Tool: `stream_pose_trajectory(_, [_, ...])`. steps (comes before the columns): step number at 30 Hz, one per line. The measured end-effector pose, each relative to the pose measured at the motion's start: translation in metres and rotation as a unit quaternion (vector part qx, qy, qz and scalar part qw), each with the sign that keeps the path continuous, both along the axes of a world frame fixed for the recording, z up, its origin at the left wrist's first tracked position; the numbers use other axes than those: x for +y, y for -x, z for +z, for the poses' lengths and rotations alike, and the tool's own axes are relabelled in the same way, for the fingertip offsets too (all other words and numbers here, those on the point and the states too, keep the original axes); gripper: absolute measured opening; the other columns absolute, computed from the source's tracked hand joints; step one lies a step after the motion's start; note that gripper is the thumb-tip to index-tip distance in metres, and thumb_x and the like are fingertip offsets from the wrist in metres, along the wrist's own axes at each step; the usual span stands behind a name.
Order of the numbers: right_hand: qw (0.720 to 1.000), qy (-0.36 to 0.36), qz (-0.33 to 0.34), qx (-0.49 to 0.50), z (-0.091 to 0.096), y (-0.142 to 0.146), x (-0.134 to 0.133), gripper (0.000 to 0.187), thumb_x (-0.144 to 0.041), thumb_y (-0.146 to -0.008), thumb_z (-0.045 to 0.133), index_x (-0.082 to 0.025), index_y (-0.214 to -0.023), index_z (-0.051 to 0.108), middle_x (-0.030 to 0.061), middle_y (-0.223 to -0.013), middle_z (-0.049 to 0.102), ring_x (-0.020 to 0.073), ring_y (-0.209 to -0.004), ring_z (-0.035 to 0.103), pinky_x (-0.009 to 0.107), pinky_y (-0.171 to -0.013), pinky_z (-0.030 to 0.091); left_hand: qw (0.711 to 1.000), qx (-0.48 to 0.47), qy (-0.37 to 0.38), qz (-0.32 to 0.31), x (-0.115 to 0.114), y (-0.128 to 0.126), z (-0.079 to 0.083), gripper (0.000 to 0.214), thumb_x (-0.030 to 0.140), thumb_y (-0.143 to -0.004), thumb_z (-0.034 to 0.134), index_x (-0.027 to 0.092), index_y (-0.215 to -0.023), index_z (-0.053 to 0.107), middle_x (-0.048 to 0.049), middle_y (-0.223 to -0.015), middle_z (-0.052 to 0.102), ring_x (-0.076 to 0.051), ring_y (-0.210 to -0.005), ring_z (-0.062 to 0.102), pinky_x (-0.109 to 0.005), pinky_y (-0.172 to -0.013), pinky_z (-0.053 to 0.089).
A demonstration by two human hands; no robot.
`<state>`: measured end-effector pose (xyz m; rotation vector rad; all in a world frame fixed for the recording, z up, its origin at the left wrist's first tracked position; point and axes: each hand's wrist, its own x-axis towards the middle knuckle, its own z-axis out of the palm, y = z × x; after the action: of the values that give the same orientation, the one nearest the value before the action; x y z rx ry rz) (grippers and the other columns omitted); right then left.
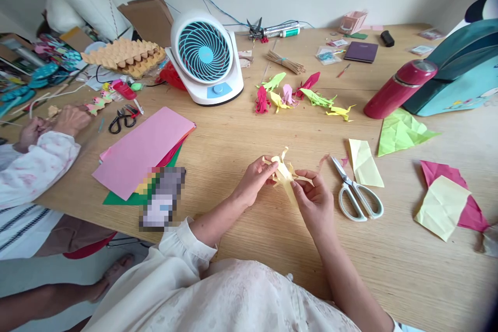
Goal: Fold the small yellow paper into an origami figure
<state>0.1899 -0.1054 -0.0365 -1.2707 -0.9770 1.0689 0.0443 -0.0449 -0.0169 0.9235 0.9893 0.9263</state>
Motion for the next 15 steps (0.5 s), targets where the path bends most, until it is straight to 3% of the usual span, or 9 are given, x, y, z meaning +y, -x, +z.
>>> stream_pose_trajectory(7, [0.999,-0.023,0.001,-0.033,-0.011,-0.013,0.005,0.037,-0.044,-0.080,0.075,-0.024,-0.108,0.063,0.0065,-0.098,0.071,0.0189,-0.078,0.072,0.030,-0.062,0.058,0.999,-0.010,0.026,-0.019,0.008,0.013,-0.002,0.052,0.058,-0.068,0.081,0.017,-0.094,0.063,-0.0004,-0.089,0.065,-0.010,-0.074,0.064,-0.021,-0.066,0.054])
stream_pose_trajectory(11, [0.999,-0.005,0.002,-0.033,-0.011,-0.017,0.007,0.038,-0.045,-0.079,0.077,-0.024,-0.108,0.063,0.0062,-0.093,0.071,0.0190,-0.074,0.072,0.029,-0.057,0.057,0.999,0.019,0.016,-0.025,0.010,0.015,-0.005,0.053,0.051,-0.063,0.087,0.016,-0.095,0.064,-0.0005,-0.090,0.064,-0.008,-0.075,0.061,-0.016,-0.060,0.049])
stream_pose_trajectory(15, [0.999,0.016,0.017,-0.041,-0.008,-0.018,0.007,0.036,-0.042,-0.079,0.078,-0.023,-0.106,0.065,0.0077,-0.100,0.071,0.0182,-0.075,0.071,0.028,-0.059,0.057,0.998,0.049,-0.011,-0.046,0.009,0.015,-0.008,0.046,0.049,-0.069,0.082,0.015,-0.094,0.064,-0.0013,-0.089,0.064,-0.008,-0.073,0.059,-0.016,-0.056,0.043])
